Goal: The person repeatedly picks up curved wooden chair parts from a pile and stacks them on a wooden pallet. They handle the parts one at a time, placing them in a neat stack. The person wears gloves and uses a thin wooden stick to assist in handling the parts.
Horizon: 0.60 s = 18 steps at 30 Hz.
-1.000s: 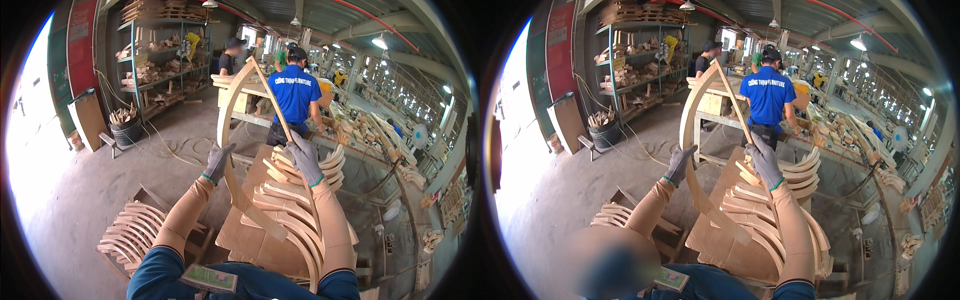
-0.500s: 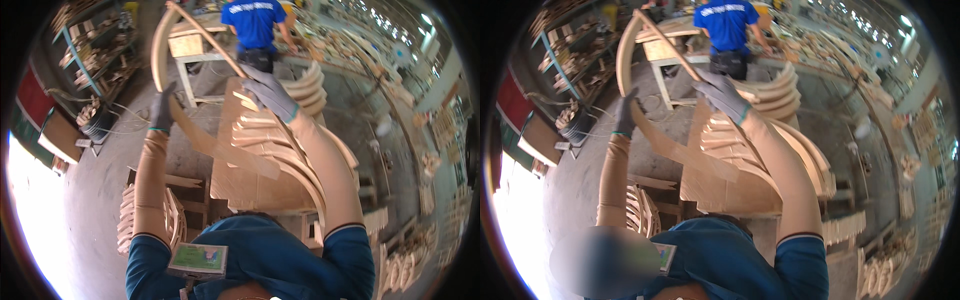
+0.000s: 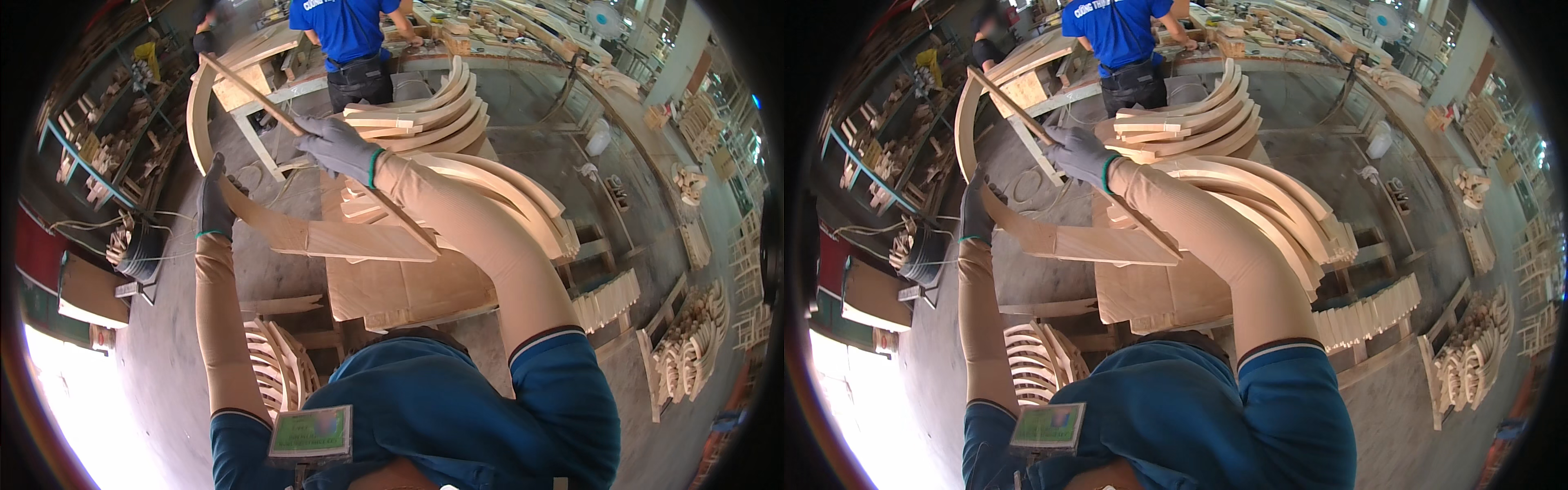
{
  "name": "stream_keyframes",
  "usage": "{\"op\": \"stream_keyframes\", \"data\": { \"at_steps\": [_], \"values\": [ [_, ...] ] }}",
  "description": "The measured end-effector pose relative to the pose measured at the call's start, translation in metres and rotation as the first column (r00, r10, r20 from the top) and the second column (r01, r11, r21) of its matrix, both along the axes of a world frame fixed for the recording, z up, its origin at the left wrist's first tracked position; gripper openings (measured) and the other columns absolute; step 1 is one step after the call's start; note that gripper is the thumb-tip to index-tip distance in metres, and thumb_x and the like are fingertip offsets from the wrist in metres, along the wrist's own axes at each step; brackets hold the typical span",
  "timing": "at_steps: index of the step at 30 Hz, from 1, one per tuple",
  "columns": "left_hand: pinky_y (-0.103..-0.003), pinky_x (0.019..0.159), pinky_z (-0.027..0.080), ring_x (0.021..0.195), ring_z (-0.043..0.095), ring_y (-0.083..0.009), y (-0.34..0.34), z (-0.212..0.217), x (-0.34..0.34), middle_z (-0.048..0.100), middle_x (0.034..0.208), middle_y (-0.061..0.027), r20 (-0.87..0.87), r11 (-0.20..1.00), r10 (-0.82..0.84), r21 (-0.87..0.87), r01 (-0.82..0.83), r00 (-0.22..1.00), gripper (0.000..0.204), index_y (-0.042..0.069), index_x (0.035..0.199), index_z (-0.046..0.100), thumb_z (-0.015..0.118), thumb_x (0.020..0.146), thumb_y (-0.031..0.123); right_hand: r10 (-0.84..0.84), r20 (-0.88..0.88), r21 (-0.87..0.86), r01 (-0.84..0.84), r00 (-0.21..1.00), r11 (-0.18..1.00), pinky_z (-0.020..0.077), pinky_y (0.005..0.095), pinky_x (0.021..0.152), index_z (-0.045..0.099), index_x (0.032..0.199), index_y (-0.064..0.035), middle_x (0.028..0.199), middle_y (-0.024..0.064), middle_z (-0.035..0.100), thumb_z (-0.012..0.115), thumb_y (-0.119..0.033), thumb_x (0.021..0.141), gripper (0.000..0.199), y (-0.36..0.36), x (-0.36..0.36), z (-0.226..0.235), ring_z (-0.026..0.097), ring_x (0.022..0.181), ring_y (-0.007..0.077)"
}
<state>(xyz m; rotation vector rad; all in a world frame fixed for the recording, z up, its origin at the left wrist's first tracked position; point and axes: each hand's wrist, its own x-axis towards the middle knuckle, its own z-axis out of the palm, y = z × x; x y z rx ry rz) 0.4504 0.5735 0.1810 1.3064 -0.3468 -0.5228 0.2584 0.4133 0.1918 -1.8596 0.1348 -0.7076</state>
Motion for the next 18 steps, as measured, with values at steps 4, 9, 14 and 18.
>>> {"op": "stream_keyframes", "data": {
  "at_steps": [4, 9, 14, 18],
  "values": [
    [-0.035, 0.052, 0.047, 0.055, 0.050, -0.0189, -0.001, 0.002, 0.005, 0.045, 0.071, -0.0042, -0.022, 1.000, -0.019, -0.004, 0.019, 1.000, 0.042, 0.011, 0.091, 0.050, 0.072, 0.079, 0.045, -0.028, -0.004, -0.051, 0.027, 1.000, 0.998, 0.0441, 0.0315, 0.042, 0.059, 0.106, -0.0045, 0.056, 0.0055, 0.054, 0.058, -0.022, 0.088, 0.024, -0.004, 0.005, 0.000, 0.055, 0.045, 0.0161],
    [-0.034, 0.051, 0.047, 0.054, 0.050, -0.0191, -0.013, 0.001, 0.003, 0.044, 0.068, -0.0037, 0.009, 1.000, -0.011, -0.002, 0.011, 1.000, 0.042, 0.012, 0.090, 0.050, 0.071, 0.079, 0.045, -0.074, 0.036, -0.124, 0.078, 0.997, 0.989, 0.0447, 0.0331, 0.044, 0.059, 0.103, -0.0042, 0.057, 0.0083, 0.056, 0.058, -0.021, 0.088, 0.023, -0.010, 0.004, 0.000, 0.057, 0.047, 0.0179],
    [-0.035, 0.048, 0.047, 0.049, 0.051, -0.0197, -0.004, -0.007, 0.029, 0.048, 0.060, -0.0032, 0.035, 0.994, -0.107, -0.001, 0.107, 0.994, 0.037, 0.011, 0.084, 0.055, 0.065, 0.084, 0.046, 0.006, 0.058, -0.007, -0.006, 0.998, 1.000, 0.0432, 0.0347, 0.048, 0.059, 0.112, -0.0057, 0.060, 0.0108, 0.056, 0.054, -0.017, 0.089, 0.026, -0.005, 0.010, -0.004, 0.058, 0.053, 0.0176],
    [-0.038, 0.043, 0.049, 0.048, 0.058, -0.0258, 0.008, -0.019, 0.030, 0.053, 0.062, -0.0102, 0.010, 0.994, 0.094, 0.050, -0.095, 0.995, 0.038, 0.001, 0.087, 0.057, 0.068, 0.083, 0.037, 0.081, -0.040, 0.065, -0.078, 0.996, 0.995, 0.0317, 0.0207, 0.041, 0.049, 0.134, -0.0063, 0.066, -0.0048, 0.047, 0.056, -0.018, 0.093, 0.043, -0.002, 0.023, -0.023, 0.038, 0.049, 0.0035]
  ]
}}
